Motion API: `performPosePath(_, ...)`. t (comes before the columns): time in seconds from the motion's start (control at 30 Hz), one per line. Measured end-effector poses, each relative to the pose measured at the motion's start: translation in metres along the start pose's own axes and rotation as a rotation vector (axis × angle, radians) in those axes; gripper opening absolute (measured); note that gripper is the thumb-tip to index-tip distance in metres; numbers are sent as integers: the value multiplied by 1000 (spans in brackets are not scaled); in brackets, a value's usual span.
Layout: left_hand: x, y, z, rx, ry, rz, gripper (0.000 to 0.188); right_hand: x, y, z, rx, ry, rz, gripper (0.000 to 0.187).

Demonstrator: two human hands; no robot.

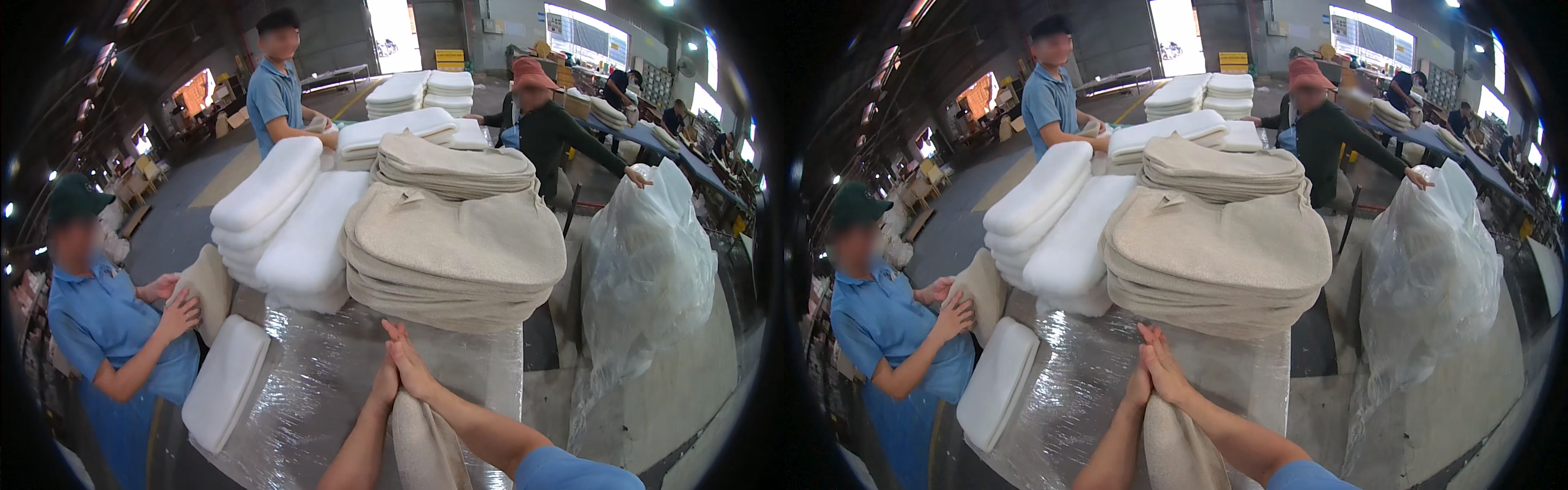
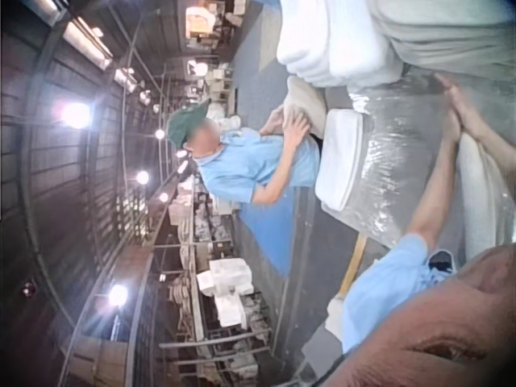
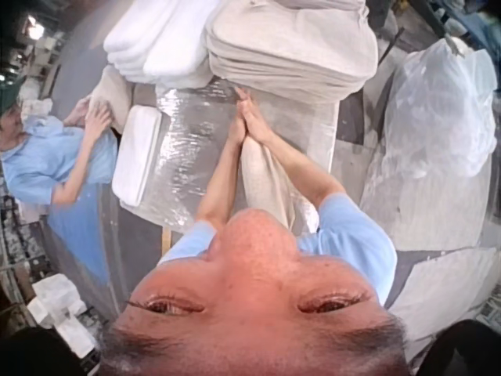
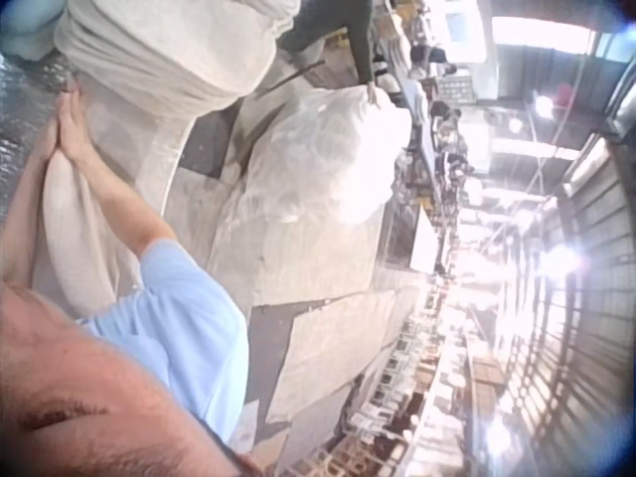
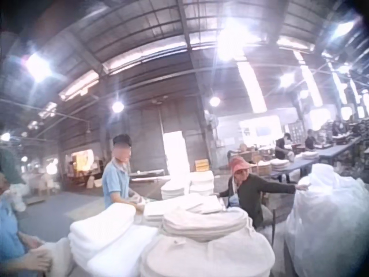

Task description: The person inserts white foam inserts into beige fabric covers and stacks the finished cushions on a table. They handle each cushion one at a time, aligning the foam and cover, then placing the completed unit on a growing pile.

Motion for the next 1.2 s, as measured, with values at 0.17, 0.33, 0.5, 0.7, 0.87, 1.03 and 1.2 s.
performPosePath(0.17,-30,-12,-14,-28,-178,-74,80,-2,-2,-4,-149,-43,93,84)
performPosePath(0.33,-25,-57,12,-175,-199,29,85,9,15,-9,-338,2,137,77)
performPosePath(0.5,-12,-15,2,-71,-255,-195,80,0,-10,1,-532,307,190,85)
performPosePath(0.7,-4,-28,13,-20,-143,-189,74,-6,8,8,-225,242,226,80)
performPosePath(0.87,-16,-62,18,-42,-332,99,52,-20,-3,1,-403,247,381,94)
performPosePath(1.03,-20,-50,15,32,-287,-247,45,-11,-8,6,-416,300,465,95)
performPosePath(1.2,-39,-51,12,59,-10,18,52,-11,4,-4,-133,347,322,89)
Point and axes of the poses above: each hand's wrist, its own z-axis towards the middle knuckle, its own y-axis out of the palm, x = y × z, the point moved 4 cm from there along z, towards the middle knuckle, and after that the axes turned 14 degrees about -z, right-handed, at the moved point
